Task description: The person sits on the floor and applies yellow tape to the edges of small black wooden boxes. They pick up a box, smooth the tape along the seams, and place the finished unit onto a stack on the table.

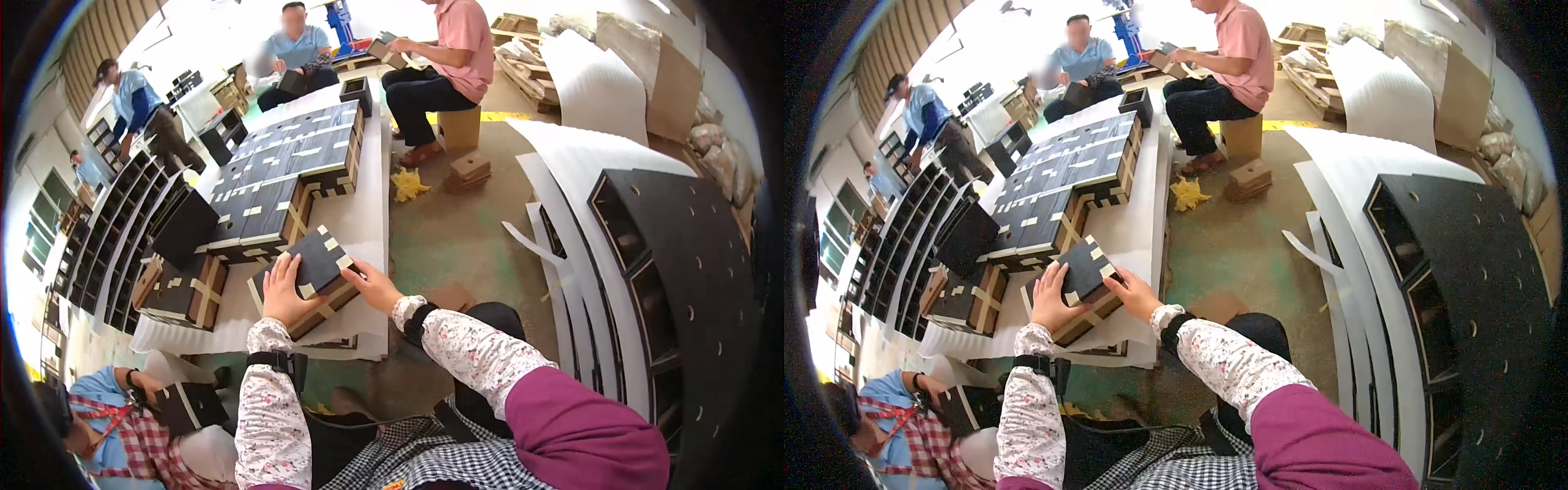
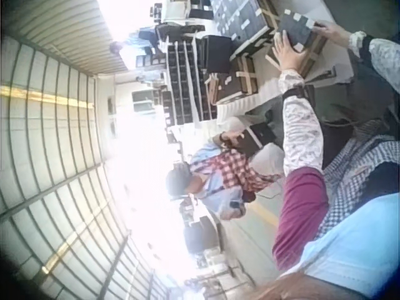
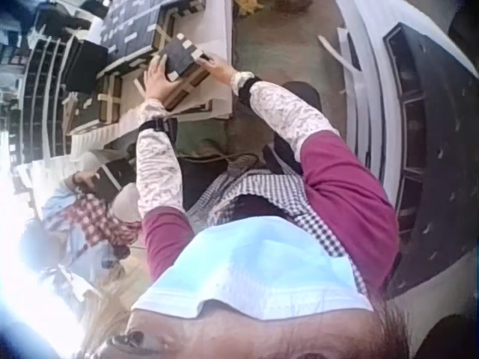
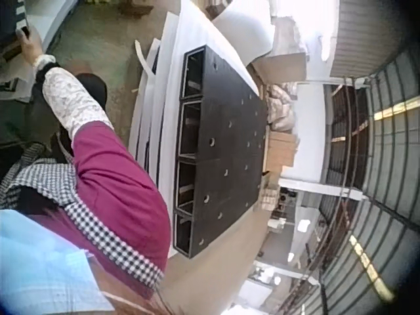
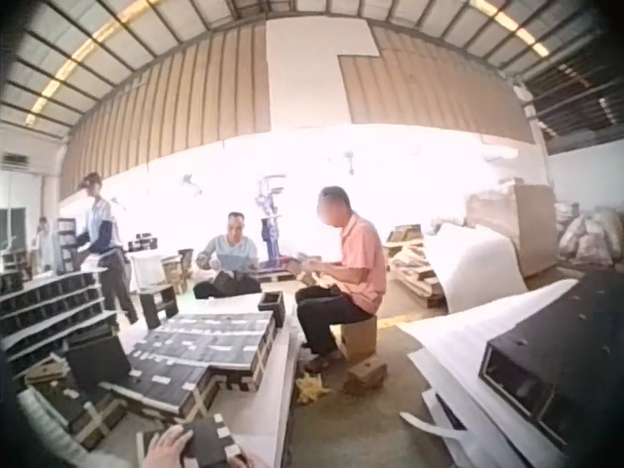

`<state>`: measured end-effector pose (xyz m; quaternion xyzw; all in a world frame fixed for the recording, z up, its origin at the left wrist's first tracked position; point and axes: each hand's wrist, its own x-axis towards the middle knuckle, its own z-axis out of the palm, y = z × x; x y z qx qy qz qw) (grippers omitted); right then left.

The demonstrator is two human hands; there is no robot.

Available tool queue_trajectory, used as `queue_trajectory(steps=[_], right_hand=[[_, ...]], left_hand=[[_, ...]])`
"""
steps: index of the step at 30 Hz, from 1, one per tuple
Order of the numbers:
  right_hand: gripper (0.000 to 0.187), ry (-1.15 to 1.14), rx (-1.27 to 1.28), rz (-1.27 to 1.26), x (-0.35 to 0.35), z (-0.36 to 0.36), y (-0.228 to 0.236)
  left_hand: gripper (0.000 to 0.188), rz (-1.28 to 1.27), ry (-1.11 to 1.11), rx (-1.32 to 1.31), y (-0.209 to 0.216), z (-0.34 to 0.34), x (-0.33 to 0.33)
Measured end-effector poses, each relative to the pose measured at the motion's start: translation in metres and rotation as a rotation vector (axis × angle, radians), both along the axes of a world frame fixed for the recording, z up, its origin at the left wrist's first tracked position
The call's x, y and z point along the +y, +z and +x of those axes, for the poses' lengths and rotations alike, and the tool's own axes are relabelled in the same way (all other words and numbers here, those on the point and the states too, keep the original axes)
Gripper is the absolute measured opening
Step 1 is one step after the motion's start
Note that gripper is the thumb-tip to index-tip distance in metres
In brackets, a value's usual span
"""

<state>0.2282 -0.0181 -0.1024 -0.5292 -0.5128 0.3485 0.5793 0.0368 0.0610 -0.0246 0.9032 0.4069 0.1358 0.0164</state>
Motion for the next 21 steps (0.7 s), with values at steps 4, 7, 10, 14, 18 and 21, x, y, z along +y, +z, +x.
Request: queue_trajectory(steps=[4,7,10,14,18,21], right_hand=[[0.051,-0.038,0.030,-0.035,-0.007,0.009,0.000],[0.050,-0.089,0.046,-0.067,-0.006,0.006,-0.004],[0.053,-0.067,-0.099,-0.035,0.003,0.009,-0.010],[0.058,0.046,-0.126,-0.037,0.012,0.004,-0.015],[0.056,-0.047,-0.111,-0.103,0.017,0.013,-0.037],[0.050,-0.160,-0.110,-0.095,0.004,0.000,-0.021]], left_hand=[[0.099,-0.017,-0.008,0.002,0.000,0.006,0.001],[0.101,-0.014,0.002,-0.012,0.000,0.003,0.004],[0.101,-0.036,0.009,0.008,0.001,0.003,0.002],[0.101,-0.026,0.011,0.010,0.000,-0.005,0.004],[0.100,-0.027,-0.002,0.004,-0.001,0.004,0.003],[0.099,-0.020,0.011,-0.011,-0.002,-0.004,0.003]])
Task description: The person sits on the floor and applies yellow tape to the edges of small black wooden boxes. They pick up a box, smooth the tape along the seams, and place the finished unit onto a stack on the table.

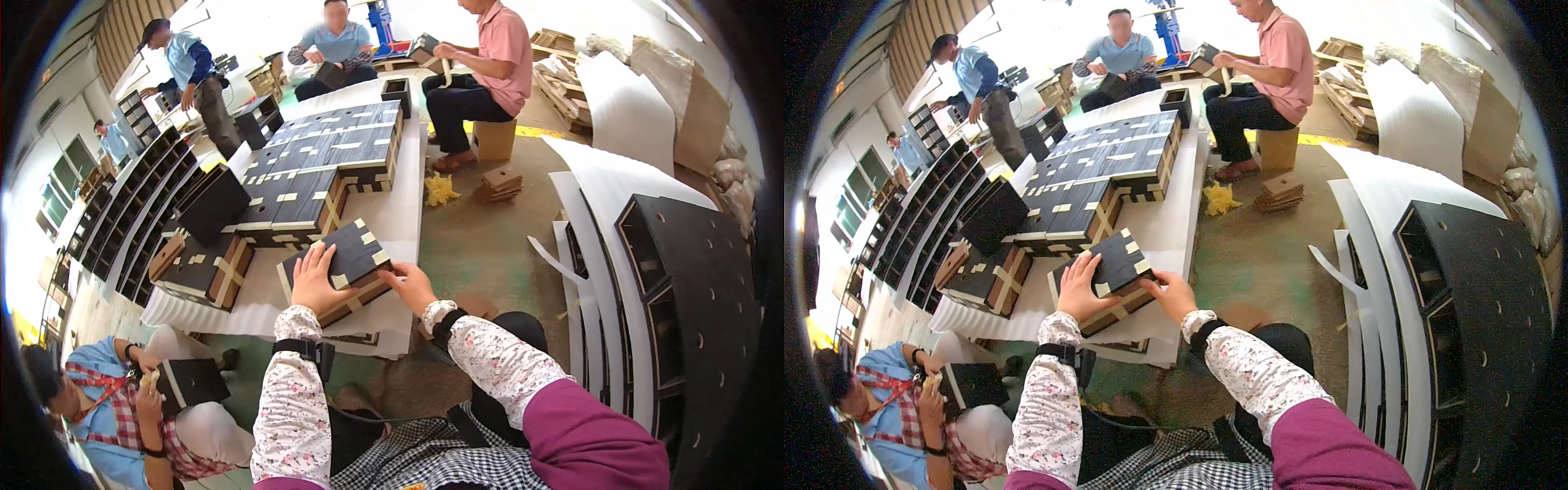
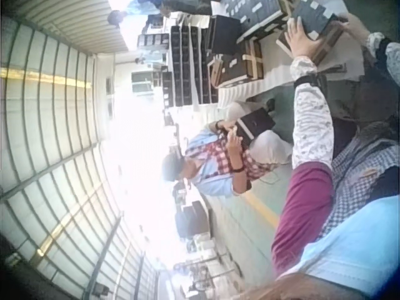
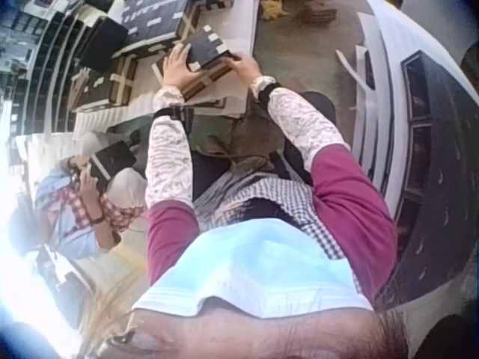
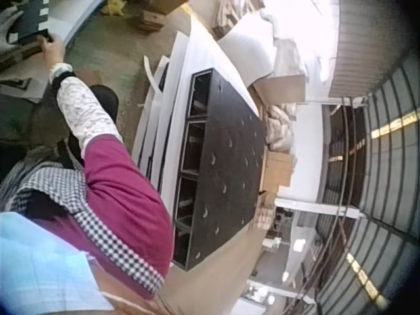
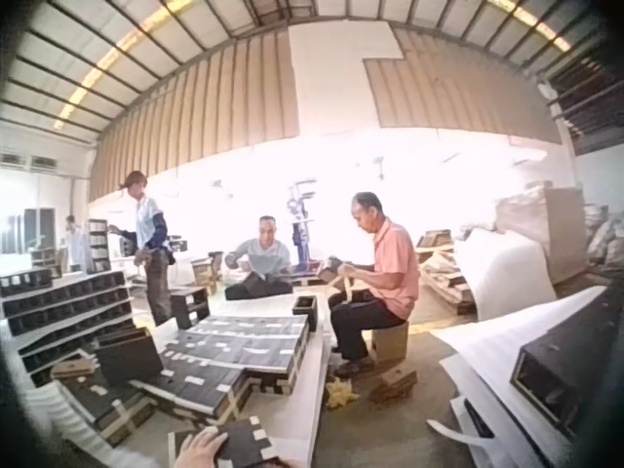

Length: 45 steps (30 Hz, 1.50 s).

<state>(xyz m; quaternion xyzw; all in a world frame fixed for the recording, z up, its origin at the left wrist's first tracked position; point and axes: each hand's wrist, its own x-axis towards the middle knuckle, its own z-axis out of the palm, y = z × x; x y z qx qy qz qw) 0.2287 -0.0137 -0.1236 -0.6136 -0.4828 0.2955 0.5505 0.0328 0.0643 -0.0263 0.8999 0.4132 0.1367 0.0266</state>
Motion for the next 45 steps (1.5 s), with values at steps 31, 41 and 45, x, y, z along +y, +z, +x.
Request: queue_trajectory(steps=[31,41,45], right_hand=[[0.056,0.081,-0.183,-0.034,0.005,0.022,0.007],[0.052,0.030,-0.265,-0.098,0.001,0.017,0.024],[0.049,0.124,-0.035,0.039,0.000,0.004,0.032]], left_hand=[[0.100,0.008,0.030,0.042,0.000,0.012,-0.002],[0.100,-0.002,0.061,0.035,0.003,0.002,0.000],[0.102,-0.006,0.066,0.047,-0.002,-0.004,0.000]])
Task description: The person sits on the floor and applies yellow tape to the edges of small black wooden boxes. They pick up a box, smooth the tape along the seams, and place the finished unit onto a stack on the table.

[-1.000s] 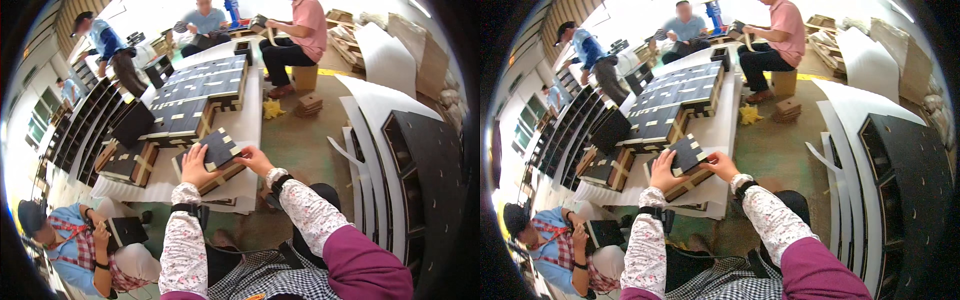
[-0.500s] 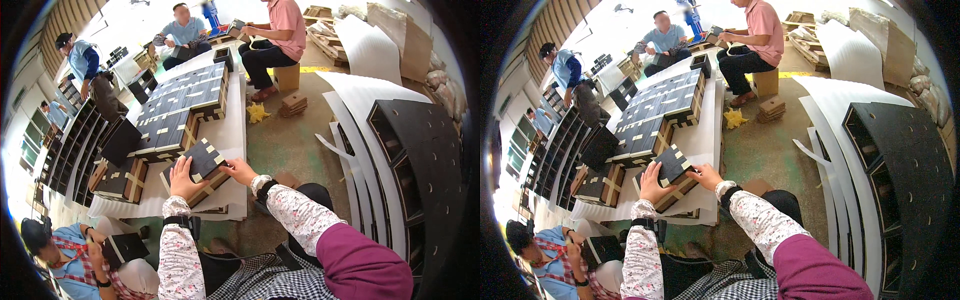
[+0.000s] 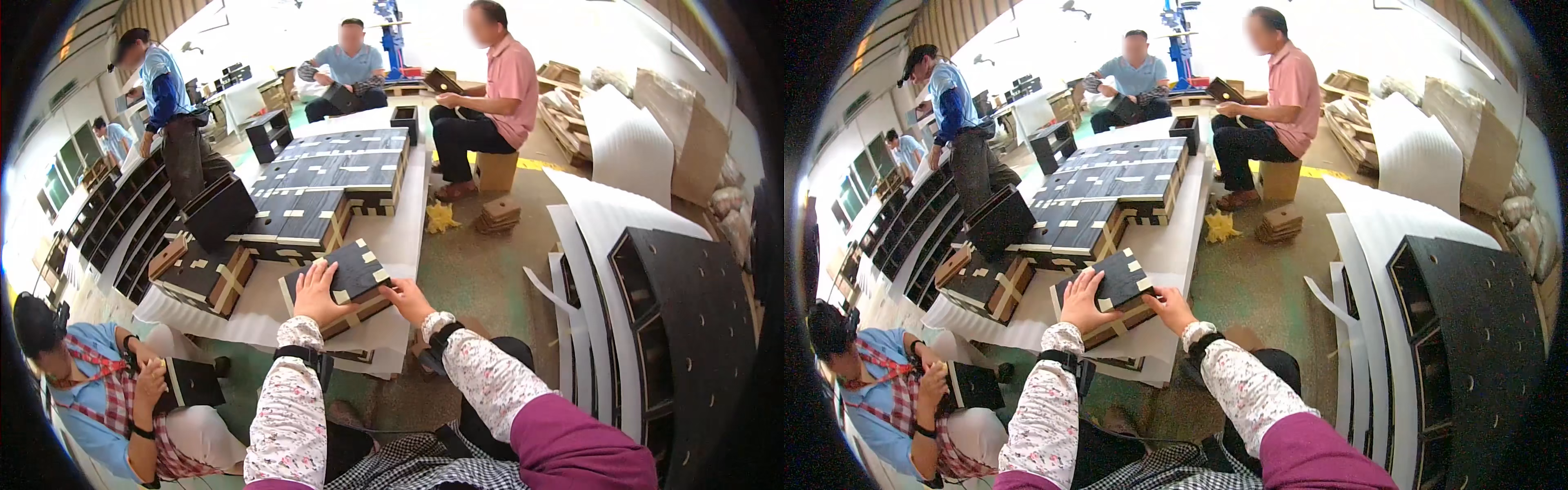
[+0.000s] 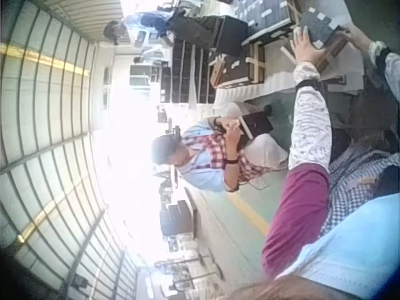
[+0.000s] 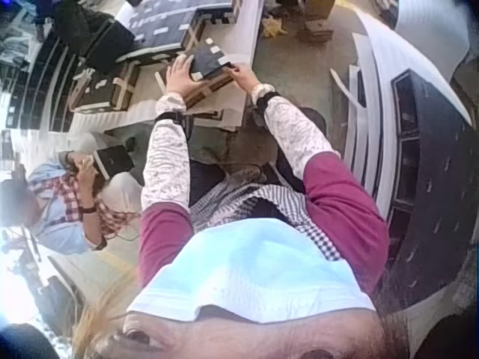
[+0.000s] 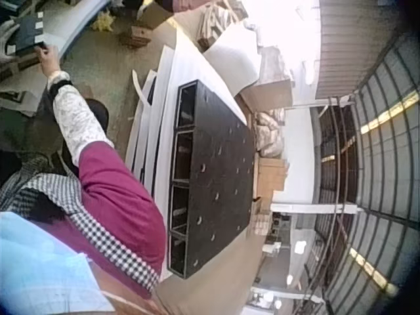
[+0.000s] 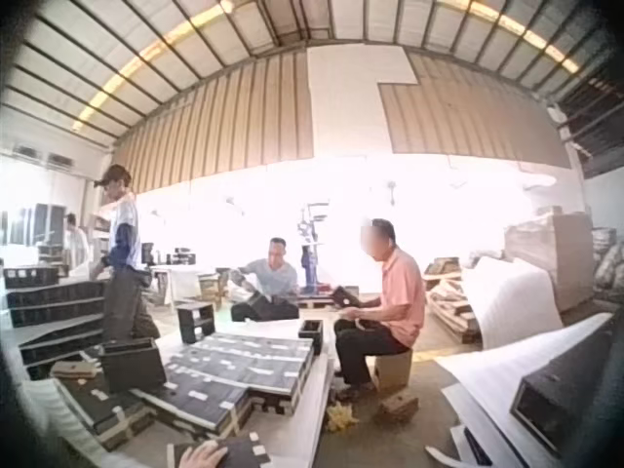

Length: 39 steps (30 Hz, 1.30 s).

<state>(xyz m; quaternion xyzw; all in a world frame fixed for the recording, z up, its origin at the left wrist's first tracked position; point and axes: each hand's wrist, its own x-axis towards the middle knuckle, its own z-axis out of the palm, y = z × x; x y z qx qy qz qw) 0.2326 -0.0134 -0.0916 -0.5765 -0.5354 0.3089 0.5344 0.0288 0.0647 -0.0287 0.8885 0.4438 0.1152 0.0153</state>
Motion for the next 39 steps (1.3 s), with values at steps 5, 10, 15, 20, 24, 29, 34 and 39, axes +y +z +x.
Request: queue_trajectory(steps=[5,10,15,20,24,29,34,39], right_hand=[[0.046,-0.057,-0.187,-0.007,0.014,0.018,-0.013],[0.044,-0.132,-0.053,-0.087,0.004,0.015,-0.024],[0.040,0.012,0.047,0.016,0.014,0.029,-0.045],[0.039,0.020,0.028,-0.001,0.009,0.020,-0.031],[0.040,-0.082,-0.062,-0.049,0.003,0.014,-0.026],[0.038,-0.022,0.133,0.082,0.012,0.014,-0.035],[0.036,0.045,0.141,0.105,0.010,0.012,-0.033],[0.034,-0.086,0.003,-0.041,-0.001,0.017,-0.023]], left_hand=[[0.099,0.052,-0.037,-0.067,0.004,0.010,0.008],[0.098,0.008,-0.016,-0.046,0.004,0.012,-0.006],[0.100,0.005,-0.039,-0.049,0.004,0.022,-0.003],[0.100,-0.002,-0.030,-0.078,0.001,0.016,-0.003],[0.100,-0.012,0.002,-0.048,0.001,0.010,-0.003],[0.100,-0.010,-0.016,-0.053,0.006,0.016,-0.004],[0.099,-0.015,-0.017,-0.051,0.008,0.017,-0.003],[0.100,0.016,-0.019,-0.055,-0.001,0.013,0.002]])
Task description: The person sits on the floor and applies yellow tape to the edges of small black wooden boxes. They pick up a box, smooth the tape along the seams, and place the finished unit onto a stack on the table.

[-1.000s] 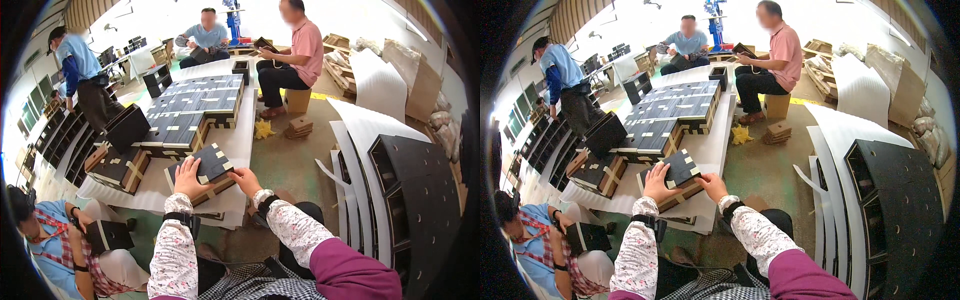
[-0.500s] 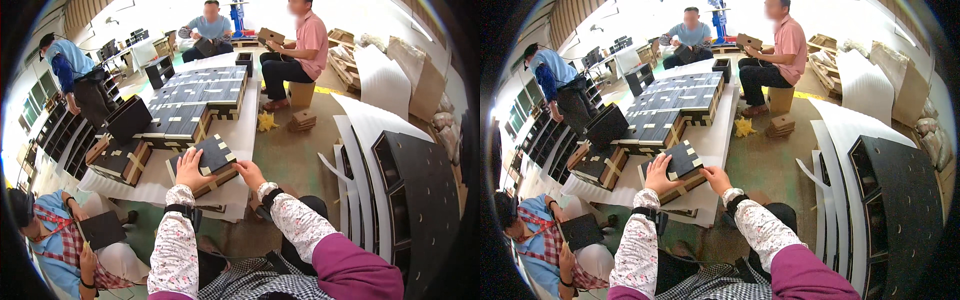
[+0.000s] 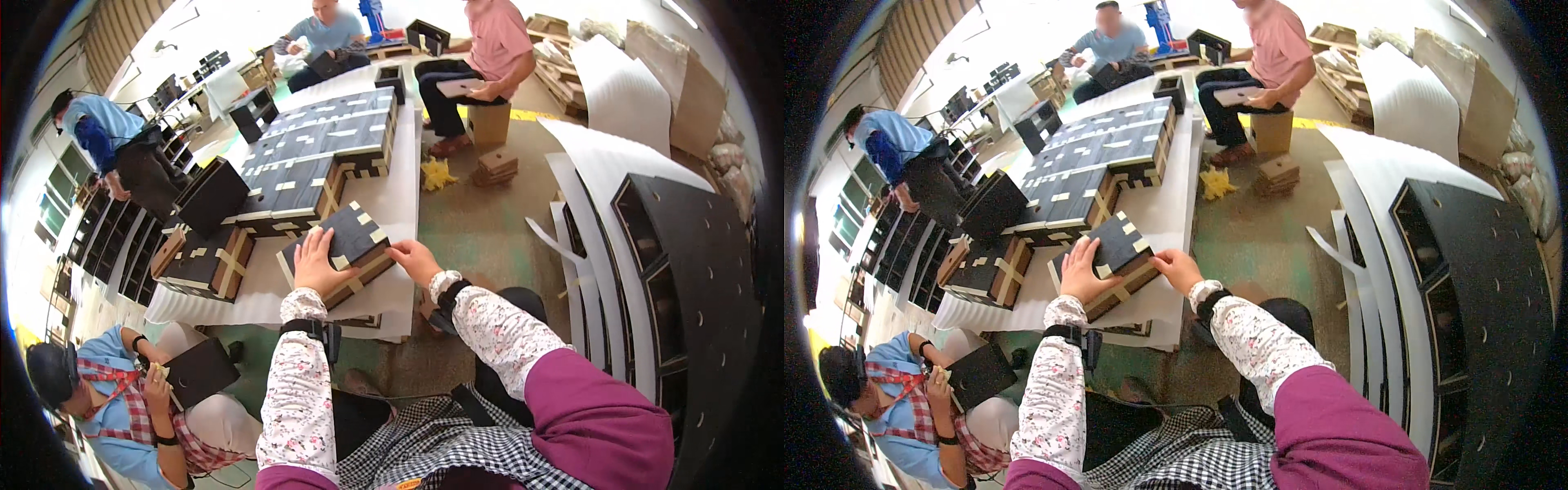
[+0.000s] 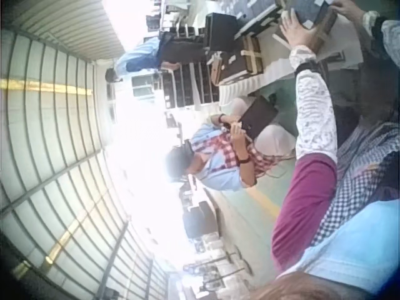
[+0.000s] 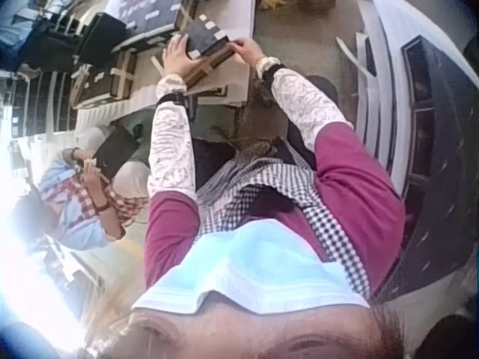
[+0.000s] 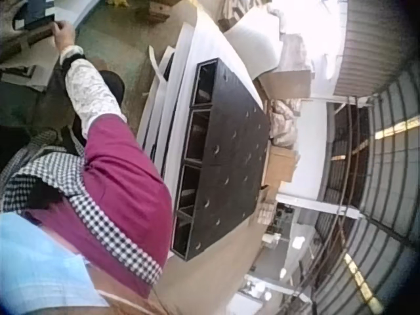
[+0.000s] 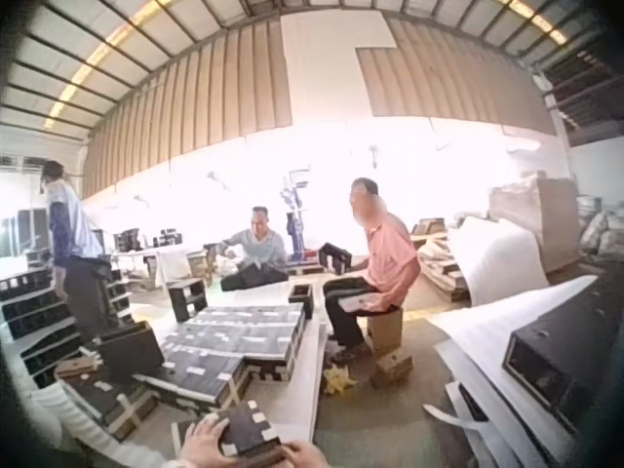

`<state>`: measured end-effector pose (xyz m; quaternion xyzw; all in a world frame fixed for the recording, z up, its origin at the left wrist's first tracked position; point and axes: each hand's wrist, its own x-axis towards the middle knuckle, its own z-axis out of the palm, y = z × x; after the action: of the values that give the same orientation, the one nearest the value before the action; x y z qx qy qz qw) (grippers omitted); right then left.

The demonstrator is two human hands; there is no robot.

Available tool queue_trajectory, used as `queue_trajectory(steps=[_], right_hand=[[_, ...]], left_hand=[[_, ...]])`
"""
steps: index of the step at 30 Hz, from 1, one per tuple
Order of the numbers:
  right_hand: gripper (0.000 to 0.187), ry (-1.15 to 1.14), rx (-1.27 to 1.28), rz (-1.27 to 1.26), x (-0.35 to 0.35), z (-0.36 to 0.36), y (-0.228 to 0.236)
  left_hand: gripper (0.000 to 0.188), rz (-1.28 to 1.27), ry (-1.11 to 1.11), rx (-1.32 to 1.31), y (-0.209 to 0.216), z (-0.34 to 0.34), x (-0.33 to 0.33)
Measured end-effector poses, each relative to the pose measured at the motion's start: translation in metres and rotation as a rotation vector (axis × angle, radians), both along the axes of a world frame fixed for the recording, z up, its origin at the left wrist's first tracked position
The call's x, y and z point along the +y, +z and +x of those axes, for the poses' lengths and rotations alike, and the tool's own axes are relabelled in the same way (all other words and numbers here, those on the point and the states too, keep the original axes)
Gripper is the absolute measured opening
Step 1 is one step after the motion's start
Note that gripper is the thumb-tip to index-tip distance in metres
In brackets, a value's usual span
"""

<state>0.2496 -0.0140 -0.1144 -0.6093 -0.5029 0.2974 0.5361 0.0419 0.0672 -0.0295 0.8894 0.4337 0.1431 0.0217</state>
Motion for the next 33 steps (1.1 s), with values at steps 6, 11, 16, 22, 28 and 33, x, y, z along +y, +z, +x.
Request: queue_trajectory(steps=[6,11,16,22,28,33], right_hand=[[0.036,0.035,-0.085,0.154,0.009,-0.001,-0.015],[0.035,-0.030,0.068,0.104,0.006,-0.002,-0.011],[0.040,-0.041,0.145,0.072,0.015,0.000,-0.023],[0.050,-0.128,0.044,0.126,0.021,-0.013,-0.031],[0.034,-0.096,0.150,-0.003,0.011,0.001,-0.015],[0.037,-0.122,0.027,0.096,0.016,-0.005,-0.024]], left_hand=[[0.096,0.082,-0.034,0.043,-0.005,0.004,0.003],[0.092,0.078,-0.062,0.052,0.000,0.004,-0.001],[0.092,0.052,-0.087,0.070,0.003,0.011,0.000],[0.089,0.041,-0.115,0.090,0.005,0.013,0.000],[0.087,0.054,-0.129,0.118,-0.001,0.010,0.003],[0.086,0.060,-0.164,0.098,-0.001,0.016,0.003]])
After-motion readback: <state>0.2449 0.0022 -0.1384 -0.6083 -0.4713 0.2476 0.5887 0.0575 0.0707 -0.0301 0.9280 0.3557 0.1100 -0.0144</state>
